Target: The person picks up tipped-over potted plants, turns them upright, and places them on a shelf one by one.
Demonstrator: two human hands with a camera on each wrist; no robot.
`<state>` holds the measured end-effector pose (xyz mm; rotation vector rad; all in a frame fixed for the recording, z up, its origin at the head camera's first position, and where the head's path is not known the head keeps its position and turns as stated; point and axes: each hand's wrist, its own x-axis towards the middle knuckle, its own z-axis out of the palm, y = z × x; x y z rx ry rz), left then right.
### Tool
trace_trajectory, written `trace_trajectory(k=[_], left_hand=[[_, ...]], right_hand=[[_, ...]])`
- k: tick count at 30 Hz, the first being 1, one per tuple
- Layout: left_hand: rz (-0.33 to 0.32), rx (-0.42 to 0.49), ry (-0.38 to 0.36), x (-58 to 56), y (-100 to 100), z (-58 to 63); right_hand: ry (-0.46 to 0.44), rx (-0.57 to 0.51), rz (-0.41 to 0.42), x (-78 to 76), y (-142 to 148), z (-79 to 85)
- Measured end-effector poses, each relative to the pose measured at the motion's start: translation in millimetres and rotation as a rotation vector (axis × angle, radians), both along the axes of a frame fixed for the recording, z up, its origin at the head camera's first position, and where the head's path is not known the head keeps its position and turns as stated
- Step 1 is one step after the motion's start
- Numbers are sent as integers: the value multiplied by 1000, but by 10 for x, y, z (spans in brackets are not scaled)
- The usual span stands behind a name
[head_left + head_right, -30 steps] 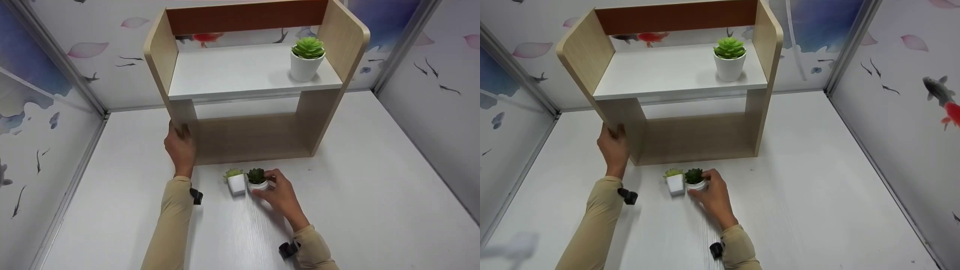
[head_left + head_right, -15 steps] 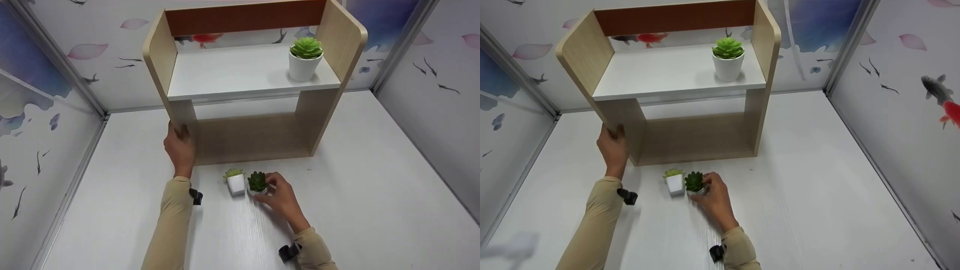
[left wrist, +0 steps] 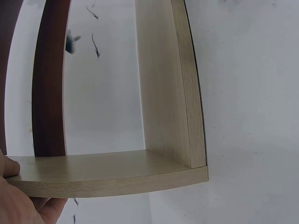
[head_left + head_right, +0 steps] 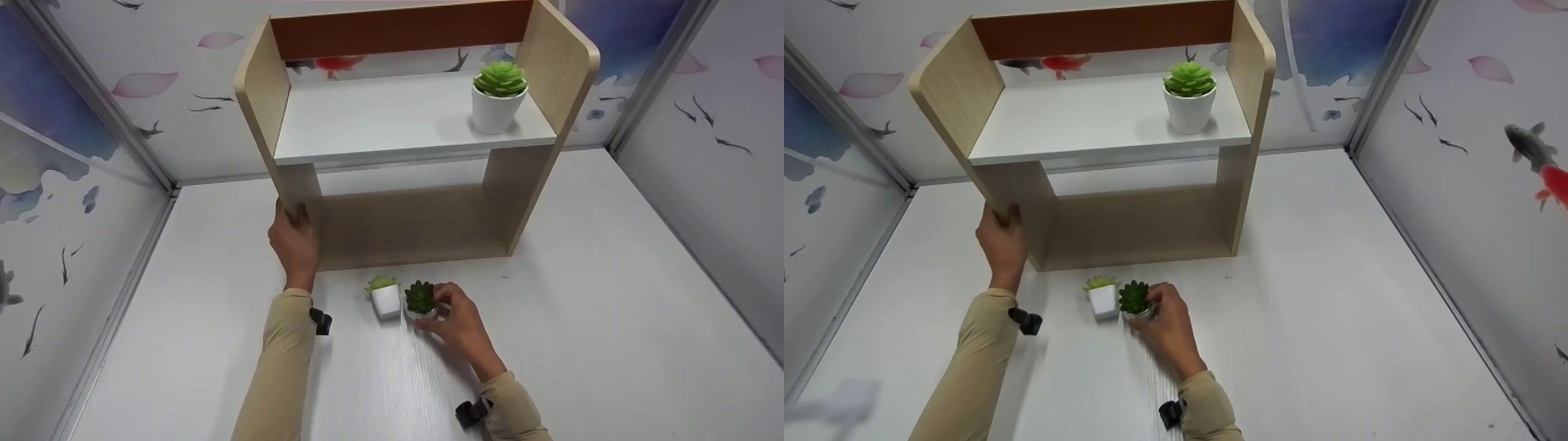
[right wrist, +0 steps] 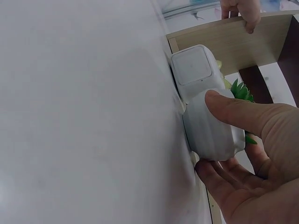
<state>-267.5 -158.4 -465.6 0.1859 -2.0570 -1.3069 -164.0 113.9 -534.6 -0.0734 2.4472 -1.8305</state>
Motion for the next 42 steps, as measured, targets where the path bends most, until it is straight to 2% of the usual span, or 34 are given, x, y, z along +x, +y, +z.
trace_trajectory(k=[9, 24, 37, 42], left_hand=[[-6, -2, -5, -11, 4, 8], [-5, -12, 6, 5, -8, 3], [5, -10, -3, -2, -4, 15], [2, -13, -10, -5, -4, 11]], right_hand=[[9, 22, 10, 9, -4, 17], [24, 149, 13, -7, -35, 37], [24, 144, 29, -49, -34, 93], [20, 137, 15, -38, -26, 202]])
